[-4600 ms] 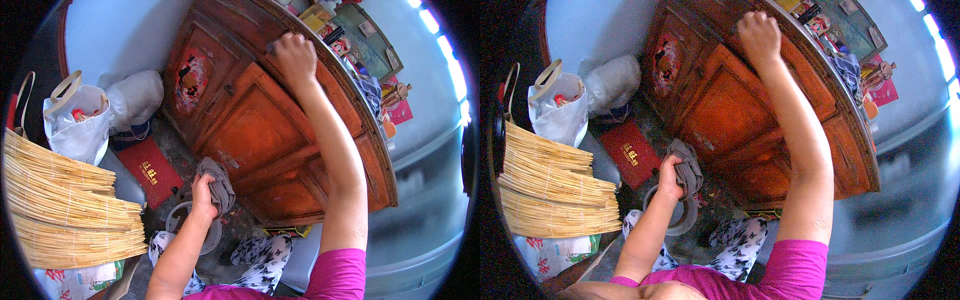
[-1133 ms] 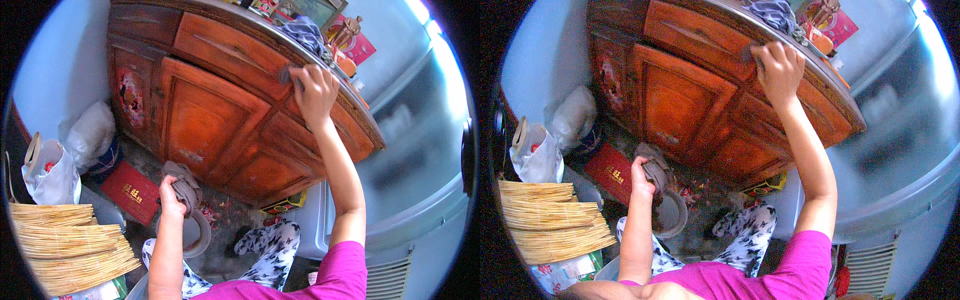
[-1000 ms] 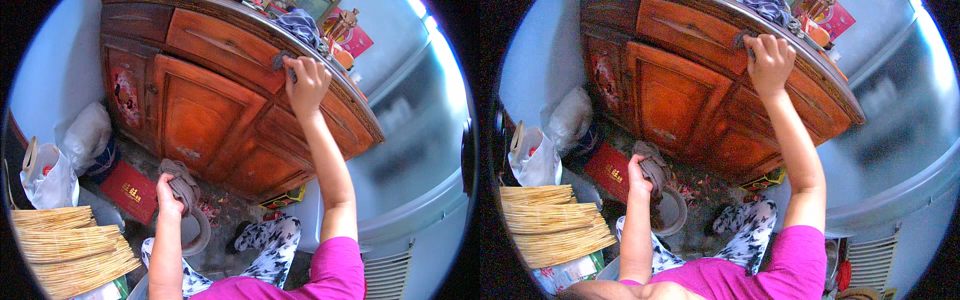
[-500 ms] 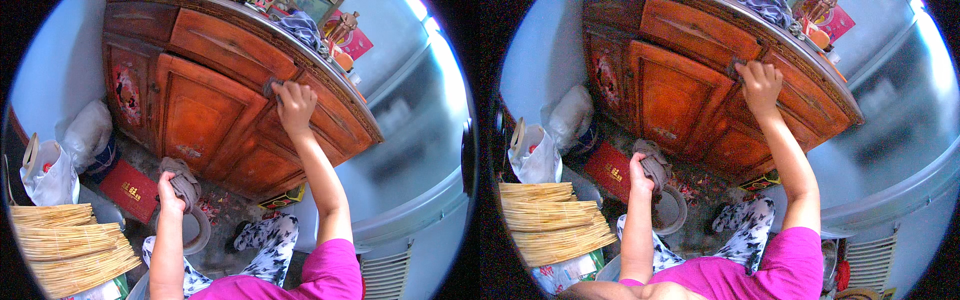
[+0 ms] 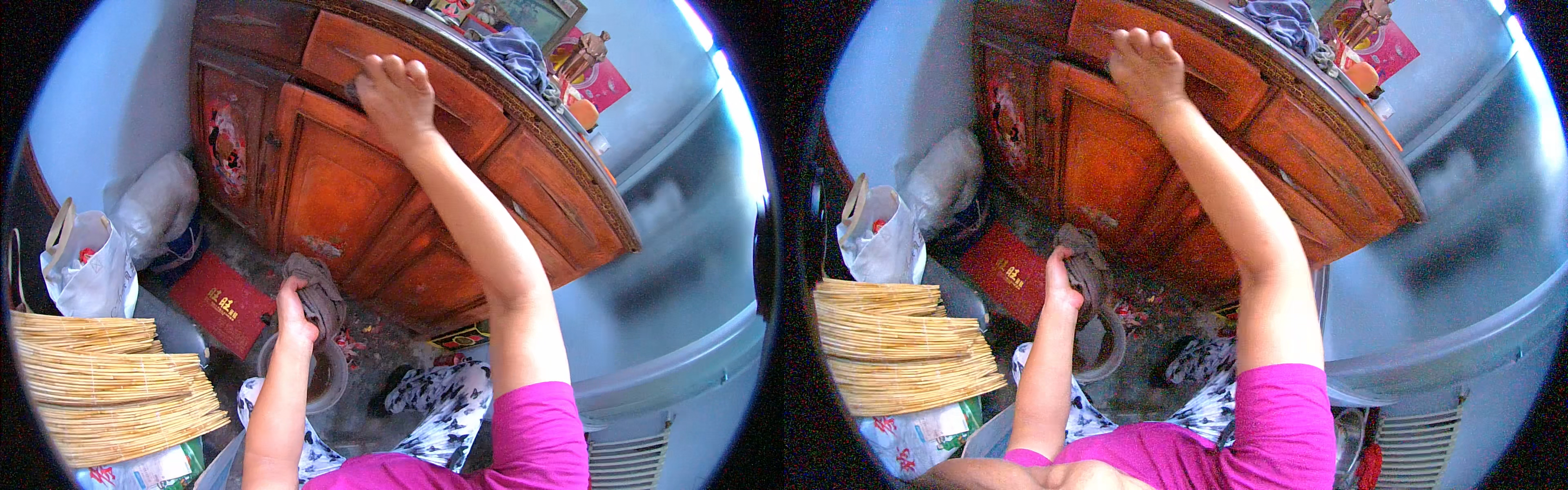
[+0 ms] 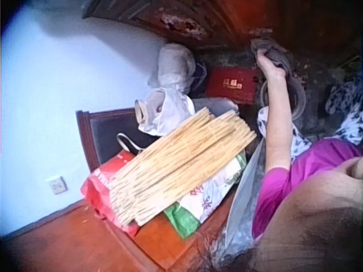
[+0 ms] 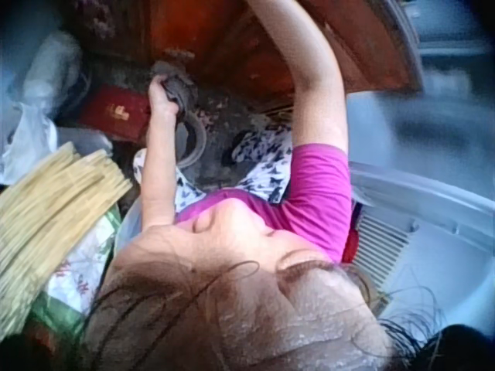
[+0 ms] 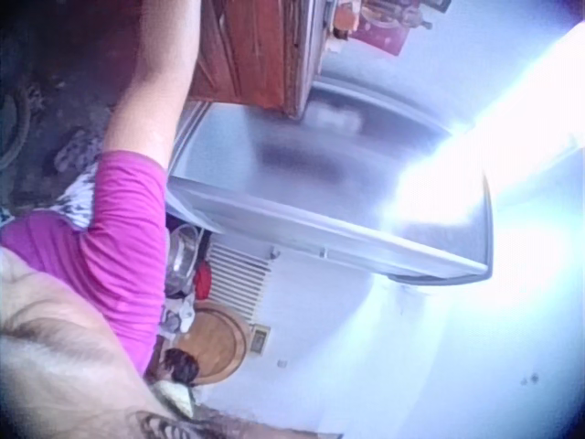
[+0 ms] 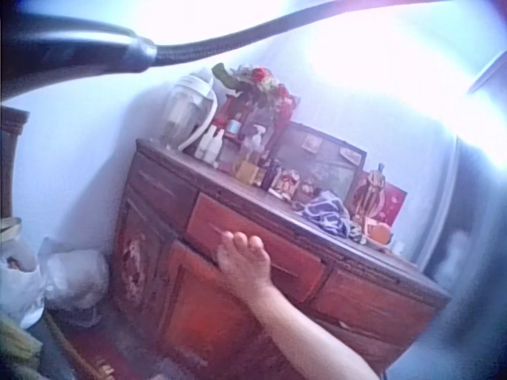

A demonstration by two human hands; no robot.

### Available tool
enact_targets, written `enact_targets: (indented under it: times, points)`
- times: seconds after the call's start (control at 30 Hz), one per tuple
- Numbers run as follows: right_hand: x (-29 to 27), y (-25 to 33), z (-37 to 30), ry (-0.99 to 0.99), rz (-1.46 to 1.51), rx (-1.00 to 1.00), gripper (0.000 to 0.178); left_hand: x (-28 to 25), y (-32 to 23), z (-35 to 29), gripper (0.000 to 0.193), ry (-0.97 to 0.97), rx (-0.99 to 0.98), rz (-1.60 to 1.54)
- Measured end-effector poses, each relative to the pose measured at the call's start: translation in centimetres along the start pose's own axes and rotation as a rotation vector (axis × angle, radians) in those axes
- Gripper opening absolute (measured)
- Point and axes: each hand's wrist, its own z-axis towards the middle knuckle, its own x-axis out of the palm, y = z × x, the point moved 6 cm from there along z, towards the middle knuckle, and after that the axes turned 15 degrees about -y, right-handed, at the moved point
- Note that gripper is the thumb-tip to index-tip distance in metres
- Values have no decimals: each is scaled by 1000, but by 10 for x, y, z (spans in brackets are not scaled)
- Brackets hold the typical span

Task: The person wipes the front of a wooden cabinet with a cloth, repeatedly dipping the cloth into a bucket of water to wet it. The person cleans the cabinet doors and drawers, focusing on different sections throughout the episode.

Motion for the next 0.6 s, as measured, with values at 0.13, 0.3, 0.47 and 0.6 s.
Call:
enact_targets:
  times: [0.13,0.3,0.47,0.6]
  points:
    - [-6,-7,-11,-42,36,42,20,-4,-6,18,33,39,64,-42]
    - [-70,-55,-80,22,-2,107,30,-12,-3,12,30,8,42,-39]
    - [-82,-67,-81,15,-41,60,29,-12,3,7,30,-28,18,-16]
    - [-29,-26,-36,22,-53,-39,27,-19,-2,26,31,-10,74,-3]
